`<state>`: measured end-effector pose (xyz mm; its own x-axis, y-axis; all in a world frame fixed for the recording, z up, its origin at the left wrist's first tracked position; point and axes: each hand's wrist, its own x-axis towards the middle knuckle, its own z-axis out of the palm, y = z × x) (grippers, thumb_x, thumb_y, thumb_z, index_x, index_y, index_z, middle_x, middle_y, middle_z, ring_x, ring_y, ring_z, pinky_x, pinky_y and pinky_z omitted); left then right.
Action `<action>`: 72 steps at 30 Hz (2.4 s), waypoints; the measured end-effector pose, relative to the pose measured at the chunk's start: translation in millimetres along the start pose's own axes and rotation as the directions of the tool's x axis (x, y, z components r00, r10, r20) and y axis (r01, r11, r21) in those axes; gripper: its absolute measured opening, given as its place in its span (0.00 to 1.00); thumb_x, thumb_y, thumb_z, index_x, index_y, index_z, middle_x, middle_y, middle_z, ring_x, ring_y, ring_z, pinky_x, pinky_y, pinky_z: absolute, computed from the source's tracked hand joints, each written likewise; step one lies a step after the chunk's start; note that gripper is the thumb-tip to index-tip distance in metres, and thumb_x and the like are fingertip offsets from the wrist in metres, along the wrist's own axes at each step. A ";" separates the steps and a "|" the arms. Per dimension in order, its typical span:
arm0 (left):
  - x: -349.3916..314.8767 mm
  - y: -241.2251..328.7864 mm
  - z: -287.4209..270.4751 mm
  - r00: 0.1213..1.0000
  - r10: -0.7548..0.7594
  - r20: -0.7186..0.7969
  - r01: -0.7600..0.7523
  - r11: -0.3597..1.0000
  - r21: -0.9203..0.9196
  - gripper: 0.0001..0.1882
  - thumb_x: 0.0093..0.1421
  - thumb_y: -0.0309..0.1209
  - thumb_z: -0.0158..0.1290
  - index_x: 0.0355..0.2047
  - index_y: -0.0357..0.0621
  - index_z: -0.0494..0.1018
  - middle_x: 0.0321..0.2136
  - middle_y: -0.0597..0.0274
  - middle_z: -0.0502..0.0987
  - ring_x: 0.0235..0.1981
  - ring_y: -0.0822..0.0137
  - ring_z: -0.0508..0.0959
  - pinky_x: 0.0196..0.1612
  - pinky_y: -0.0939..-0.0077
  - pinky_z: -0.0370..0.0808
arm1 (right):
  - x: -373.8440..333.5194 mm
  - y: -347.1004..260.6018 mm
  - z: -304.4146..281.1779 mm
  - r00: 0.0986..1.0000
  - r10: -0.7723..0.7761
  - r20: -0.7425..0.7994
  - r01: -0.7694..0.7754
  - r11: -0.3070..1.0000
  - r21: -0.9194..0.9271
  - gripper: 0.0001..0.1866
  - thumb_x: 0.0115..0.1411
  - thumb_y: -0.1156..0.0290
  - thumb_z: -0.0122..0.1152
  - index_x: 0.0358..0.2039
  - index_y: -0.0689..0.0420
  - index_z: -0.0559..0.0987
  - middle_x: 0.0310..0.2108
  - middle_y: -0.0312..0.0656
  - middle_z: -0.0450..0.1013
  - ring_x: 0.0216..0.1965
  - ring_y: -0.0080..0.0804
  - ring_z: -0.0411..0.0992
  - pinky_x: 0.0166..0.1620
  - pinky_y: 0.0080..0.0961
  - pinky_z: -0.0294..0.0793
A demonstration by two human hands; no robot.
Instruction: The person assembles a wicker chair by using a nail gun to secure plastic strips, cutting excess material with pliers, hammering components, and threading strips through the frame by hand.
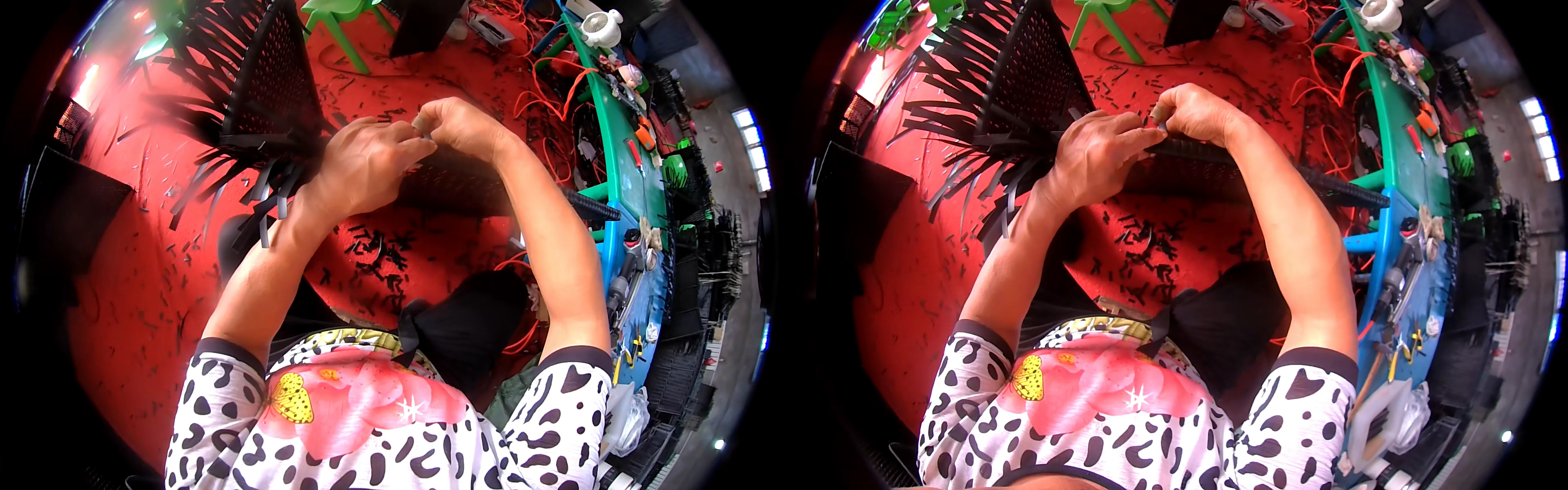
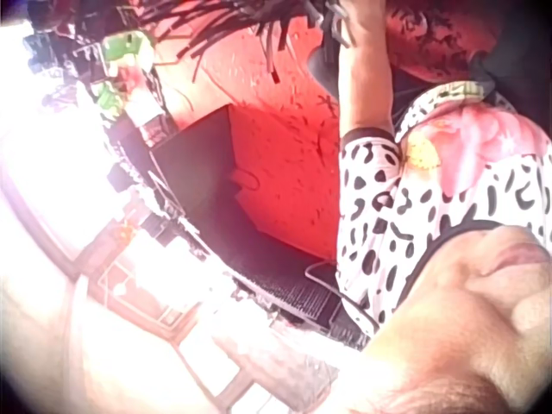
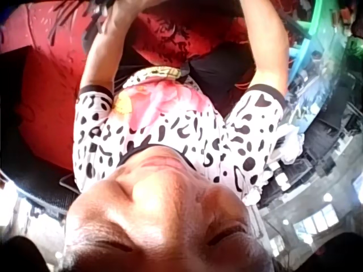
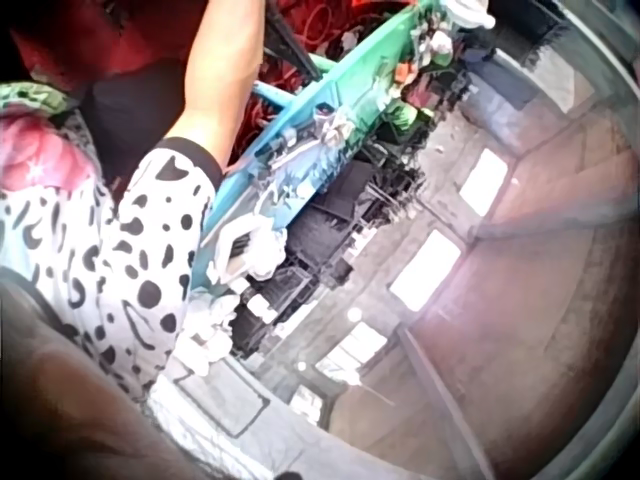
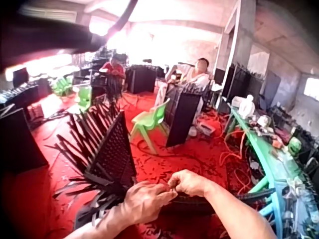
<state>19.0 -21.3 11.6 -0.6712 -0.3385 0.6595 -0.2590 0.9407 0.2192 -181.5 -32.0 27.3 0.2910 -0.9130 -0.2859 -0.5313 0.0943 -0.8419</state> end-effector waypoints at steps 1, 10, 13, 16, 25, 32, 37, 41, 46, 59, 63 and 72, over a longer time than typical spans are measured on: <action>-0.1 -0.9 -0.1 1.000 -0.002 -0.011 0.002 1.000 0.005 0.14 0.46 0.26 0.56 0.36 0.47 0.76 0.24 0.63 0.72 0.27 0.60 0.75 0.33 0.68 0.71 | -5.2 -15.4 1.6 0.996 0.082 -0.031 -0.082 0.996 -0.018 0.09 0.45 0.81 0.56 0.30 0.60 0.77 0.26 0.35 0.73 0.27 0.19 0.69 0.30 0.17 0.68; -4.5 3.2 -2.5 1.000 -0.013 0.011 0.014 1.000 -0.021 0.15 0.44 0.25 0.57 0.36 0.47 0.76 0.24 0.62 0.72 0.27 0.60 0.76 0.32 0.67 0.72 | -7.0 1.8 3.0 0.998 -0.040 0.052 0.035 0.995 0.090 0.14 0.41 0.84 0.51 0.31 0.62 0.78 0.26 0.36 0.73 0.27 0.20 0.68 0.31 0.19 0.68; -7.3 4.5 -0.8 1.000 -0.021 0.011 0.022 1.000 -0.021 0.15 0.44 0.25 0.57 0.35 0.47 0.76 0.23 0.62 0.72 0.27 0.60 0.75 0.32 0.67 0.72 | -12.4 0.3 3.7 0.976 -0.153 0.155 0.131 0.982 0.139 0.18 0.40 0.83 0.47 0.33 0.64 0.79 0.27 0.34 0.74 0.28 0.19 0.67 0.34 0.17 0.67; -4.6 5.6 -0.7 0.999 -0.038 0.007 0.038 0.999 -0.022 0.15 0.43 0.24 0.57 0.35 0.47 0.76 0.22 0.62 0.72 0.27 0.59 0.75 0.32 0.67 0.71 | -15.4 -5.6 1.5 0.975 -0.099 0.198 0.096 0.995 0.025 0.18 0.42 0.83 0.48 0.35 0.64 0.79 0.28 0.36 0.75 0.32 0.22 0.70 0.39 0.18 0.69; -1.4 0.3 -8.1 0.999 -0.039 -0.007 0.039 0.999 0.023 0.16 0.43 0.26 0.57 0.36 0.48 0.75 0.24 0.63 0.72 0.28 0.59 0.75 0.32 0.66 0.71 | -75.6 -30.6 55.2 0.579 -0.725 -0.373 0.394 0.649 -0.650 0.15 0.42 0.74 0.63 0.31 0.59 0.72 0.36 0.45 0.70 0.41 0.42 0.70 0.45 0.36 0.69; -8.7 -2.1 16.5 0.998 -0.005 -0.065 0.007 0.999 0.042 0.13 0.41 0.30 0.54 0.32 0.51 0.75 0.26 0.67 0.73 0.29 0.64 0.76 0.36 0.71 0.71 | -58.1 17.5 88.2 0.375 -0.872 -0.316 0.142 0.391 -0.909 0.10 0.52 0.68 0.57 0.35 0.56 0.74 0.43 0.47 0.66 0.45 0.46 0.67 0.46 0.45 0.66; -12.7 -1.8 7.1 0.996 -0.079 -0.042 0.080 0.997 0.011 0.16 0.42 0.30 0.56 0.35 0.52 0.75 0.27 0.68 0.73 0.32 0.63 0.76 0.39 0.69 0.71 | -60.3 3.5 90.6 0.328 -0.903 -0.279 0.218 0.359 -0.907 0.08 0.47 0.75 0.62 0.28 0.58 0.74 0.39 0.46 0.67 0.41 0.46 0.69 0.43 0.43 0.65; -11.4 -3.6 9.2 0.997 -0.072 -0.032 0.072 0.997 0.007 0.17 0.41 0.28 0.56 0.35 0.52 0.75 0.28 0.68 0.74 0.33 0.61 0.76 0.40 0.69 0.72 | -71.8 -7.8 88.1 0.315 -0.903 -0.292 0.303 0.387 -0.871 0.09 0.46 0.78 0.63 0.26 0.58 0.71 0.36 0.43 0.68 0.38 0.45 0.69 0.43 0.42 0.65; -6.4 0.6 1.1 0.998 -0.056 -0.025 0.055 0.998 -0.021 0.12 0.41 0.27 0.55 0.30 0.49 0.75 0.24 0.64 0.73 0.30 0.59 0.76 0.36 0.66 0.72 | -72.4 -5.7 92.4 0.363 -0.850 -0.383 0.419 0.515 -0.748 0.07 0.48 0.80 0.61 0.25 0.59 0.71 0.30 0.43 0.69 0.35 0.43 0.70 0.39 0.36 0.69; -28.0 -0.4 20.6 0.978 0.062 -0.200 -0.040 0.993 0.112 0.08 0.44 0.31 0.53 0.28 0.52 0.74 0.24 0.66 0.72 0.25 0.63 0.74 0.27 0.67 0.70 | -88.5 -7.9 80.3 0.479 -0.795 -0.372 0.398 0.574 -0.716 0.01 0.55 0.77 0.54 0.29 0.60 0.73 0.26 0.46 0.71 0.26 0.45 0.71 0.29 0.35 0.69; -13.6 12.1 -11.3 0.993 -0.118 -0.007 0.118 0.991 0.064 0.11 0.45 0.36 0.58 0.30 0.49 0.74 0.25 0.63 0.73 0.28 0.58 0.76 0.30 0.65 0.72 | -82.7 -26.3 71.1 0.620 -0.600 -0.507 0.442 0.800 -0.406 0.04 0.51 0.77 0.61 0.24 0.61 0.74 0.24 0.44 0.71 0.25 0.35 0.71 0.30 0.27 0.69; -23.2 20.3 3.9 0.989 -0.146 -0.027 0.147 0.988 0.042 0.13 0.45 0.38 0.60 0.29 0.47 0.74 0.25 0.64 0.72 0.28 0.61 0.76 0.34 0.65 0.71 | -65.4 -24.3 53.5 0.614 -0.662 -0.431 0.526 0.750 -0.402 0.06 0.48 0.83 0.61 0.23 0.62 0.72 0.23 0.41 0.69 0.24 0.29 0.69 0.28 0.22 0.68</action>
<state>26.6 5.6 -2.0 -0.6073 -0.4718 0.6392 -0.3844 0.8786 0.2833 -145.1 46.7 41.9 0.1871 -0.7936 0.5789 -0.5650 -0.5690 -0.5975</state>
